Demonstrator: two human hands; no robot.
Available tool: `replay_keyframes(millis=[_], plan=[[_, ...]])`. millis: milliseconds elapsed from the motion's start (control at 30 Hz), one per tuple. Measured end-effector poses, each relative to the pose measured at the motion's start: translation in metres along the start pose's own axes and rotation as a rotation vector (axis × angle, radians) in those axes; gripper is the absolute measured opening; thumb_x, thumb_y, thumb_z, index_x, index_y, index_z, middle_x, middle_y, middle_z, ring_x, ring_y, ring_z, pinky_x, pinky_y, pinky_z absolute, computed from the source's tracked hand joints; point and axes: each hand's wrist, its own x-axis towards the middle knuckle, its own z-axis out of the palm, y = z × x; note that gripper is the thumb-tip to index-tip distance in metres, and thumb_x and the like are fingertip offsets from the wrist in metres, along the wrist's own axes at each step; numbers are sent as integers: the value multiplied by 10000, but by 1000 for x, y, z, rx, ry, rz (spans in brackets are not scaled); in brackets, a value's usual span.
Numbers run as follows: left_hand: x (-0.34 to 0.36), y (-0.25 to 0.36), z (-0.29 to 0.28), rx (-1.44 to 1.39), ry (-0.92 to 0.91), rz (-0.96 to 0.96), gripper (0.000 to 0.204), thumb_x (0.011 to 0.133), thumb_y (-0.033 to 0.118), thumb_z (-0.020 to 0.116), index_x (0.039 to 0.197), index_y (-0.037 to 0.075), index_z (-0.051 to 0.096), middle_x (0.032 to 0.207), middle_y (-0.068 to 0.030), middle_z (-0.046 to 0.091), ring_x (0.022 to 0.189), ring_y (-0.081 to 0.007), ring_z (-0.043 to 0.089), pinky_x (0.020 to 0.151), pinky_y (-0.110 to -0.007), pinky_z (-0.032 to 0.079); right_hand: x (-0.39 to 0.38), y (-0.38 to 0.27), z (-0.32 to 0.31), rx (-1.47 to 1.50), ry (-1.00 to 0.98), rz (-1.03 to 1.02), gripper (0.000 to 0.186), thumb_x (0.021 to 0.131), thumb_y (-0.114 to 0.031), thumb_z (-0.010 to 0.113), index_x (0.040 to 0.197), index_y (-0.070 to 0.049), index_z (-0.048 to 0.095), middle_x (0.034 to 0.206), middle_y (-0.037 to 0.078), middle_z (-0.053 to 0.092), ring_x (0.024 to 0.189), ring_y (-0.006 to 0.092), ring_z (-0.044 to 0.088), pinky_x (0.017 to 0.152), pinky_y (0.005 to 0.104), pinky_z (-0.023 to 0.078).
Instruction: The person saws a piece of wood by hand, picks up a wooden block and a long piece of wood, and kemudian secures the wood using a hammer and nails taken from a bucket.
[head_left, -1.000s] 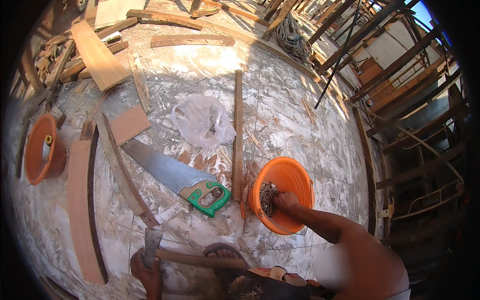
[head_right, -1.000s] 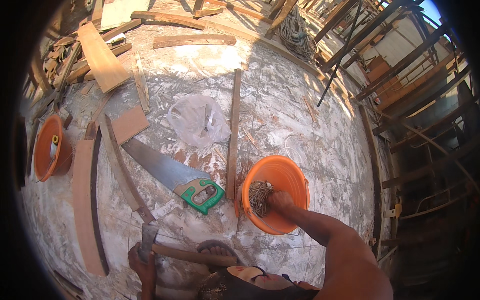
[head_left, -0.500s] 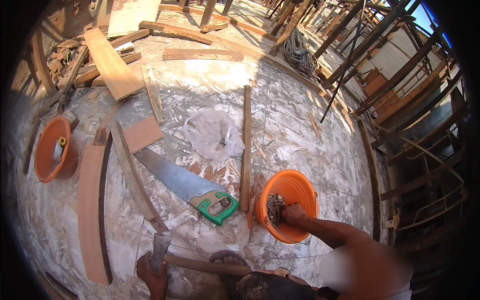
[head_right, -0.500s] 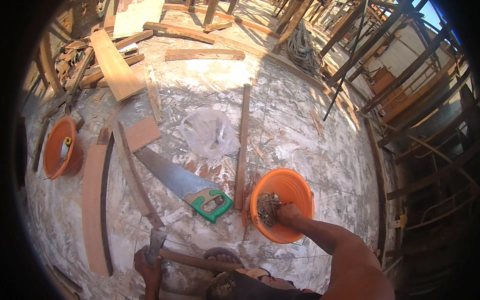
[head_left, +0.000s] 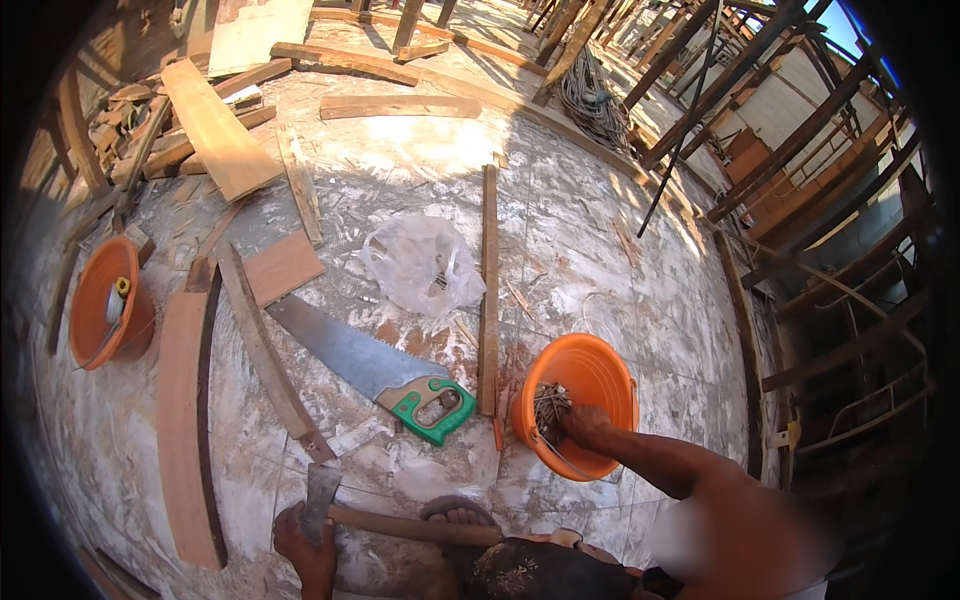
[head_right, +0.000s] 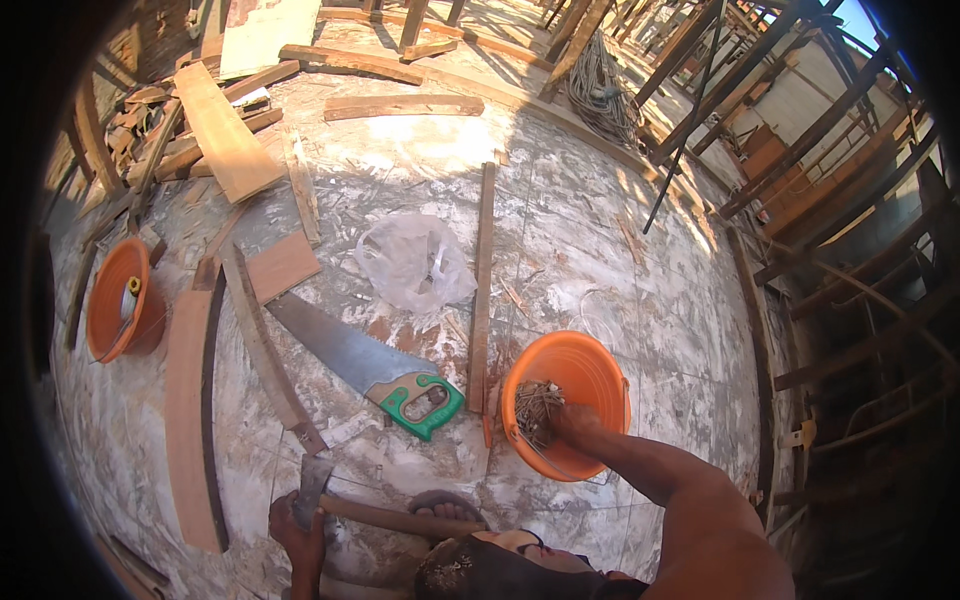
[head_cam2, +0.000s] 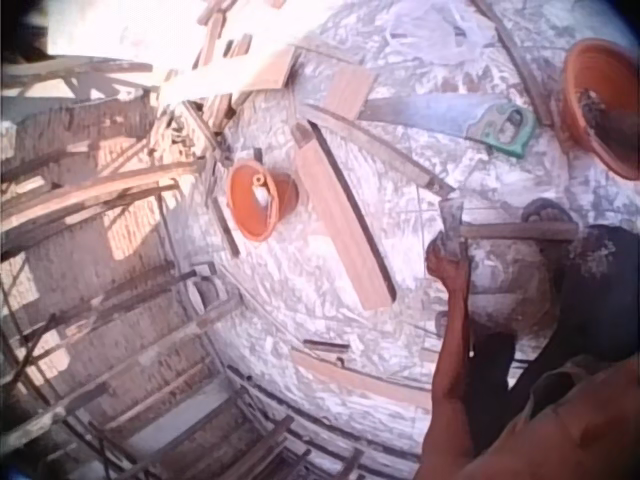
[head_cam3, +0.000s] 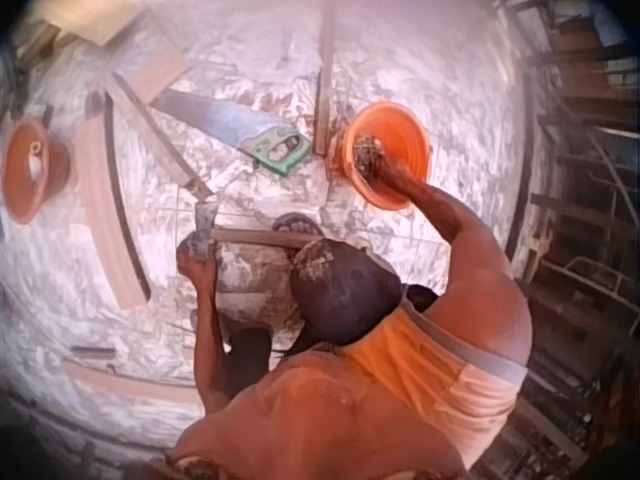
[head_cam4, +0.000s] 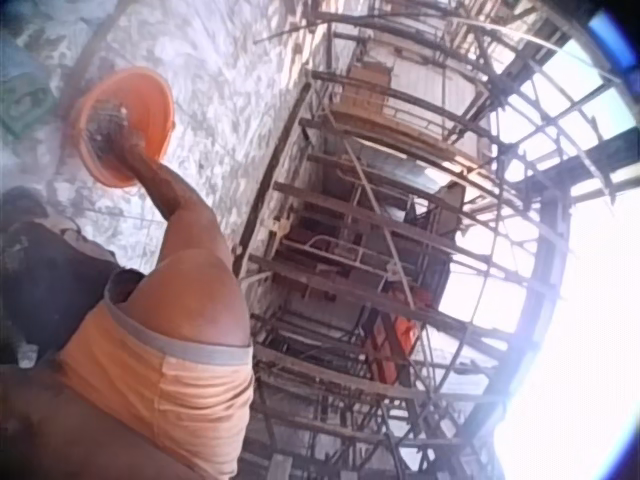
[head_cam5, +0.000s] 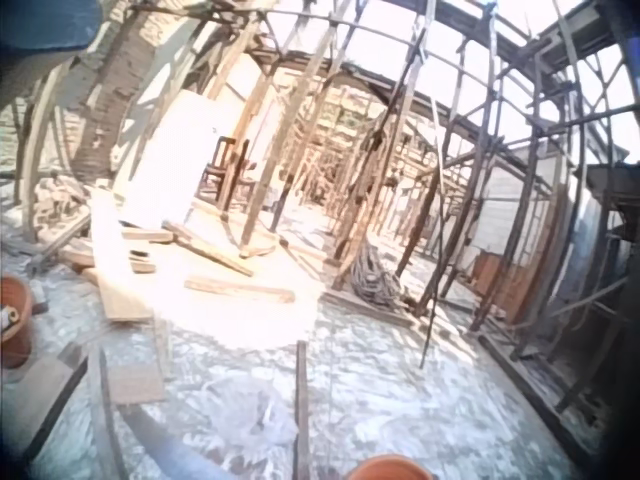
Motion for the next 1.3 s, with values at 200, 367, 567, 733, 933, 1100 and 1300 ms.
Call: replay_keyframes(millis=[200, 367, 567, 733, 933, 1100, 1300], plan=[[-4, 37, -1, -2, 218, 66, 701, 744, 106, 798, 1370, -44, 520, 1349, -235, 510, 1254, -413, 518, 1108, -499, 394, -31, 11, -40, 240, 117, 135, 321, 914, -193, 665, 1161, 6, 717, 992, 230, 742, 874, 339, 741, 827, 449, 588], [6, 117, -15, -435, 45, 136, 613, 810, 71, 792, 1366, -15, 550, 1373, -183, 484, 1308, -346, 457, 1140, -462, 343, -87, -79, -172, 1420, 45, -292, 304, 1075, -129, 518, 1339, 3, 592, 1101, 62, 697, 912, 122, 656, 807, 325, 561], [15, 211, -14, -816, -170, 165, 522, 819, 65, 792, 1307, 7, 617, 1181, -127, 617, 1119, -219, 588, 1019, -372, 467, -91, -130, -185, 1686, 109, -517, 317, 1078, -173, 581, 1360, -38, 530, 1118, 35, 645, 1003, 98, 592, 795, 289, 534], [6, 179, -23, -682, -215, 14, 426, 864, 87, 740, 1270, 3, 642, 1140, -117, 639, 1070, -205, 589, 993, -375, 468, -70, -45, -123, 1205, 397, -70, 232, 1032, -114, 612, 1240, -24, 563, 1044, 102, 683, 919, 184, 671, 776, 388, 567], [0, 126, -7, -606, -267, -253, 418, 912, 130, 697, 1303, 1, 631, 1117, -121, 644, 1063, -213, 585, 999, -370, 443, -31, 29, -12, 494, 296, -14, 348, 913, -80, 625, 1248, -10, 563, 1118, 240, 660, 1024, 457, 658, 909, 533, 536], [6, 144, -4, -494, -329, -211, 401, 935, 119, 684, 1311, -4, 622, 1144, -126, 638, 1069, -222, 587, 1008, -370, 445, 3, 6, -8, 448, 386, -116, 453, 886, -117, 646, 1334, -107, 586, 1409, 180, 521, 1267, 411, 554, 999, 521, 511], [9, 158, -10, -362, -428, -176, 432, 936, 164, 687, 1336, 15, 623, 1177, -139, 636, 1120, -229, 584, 1042, -384, 439, -9, 15, -33, 109, 148, -84, 459, 873, -135, 665, 1330, -168, 646, 1389, 153, 538, 1256, 369, 561, 1033, 495, 496]])
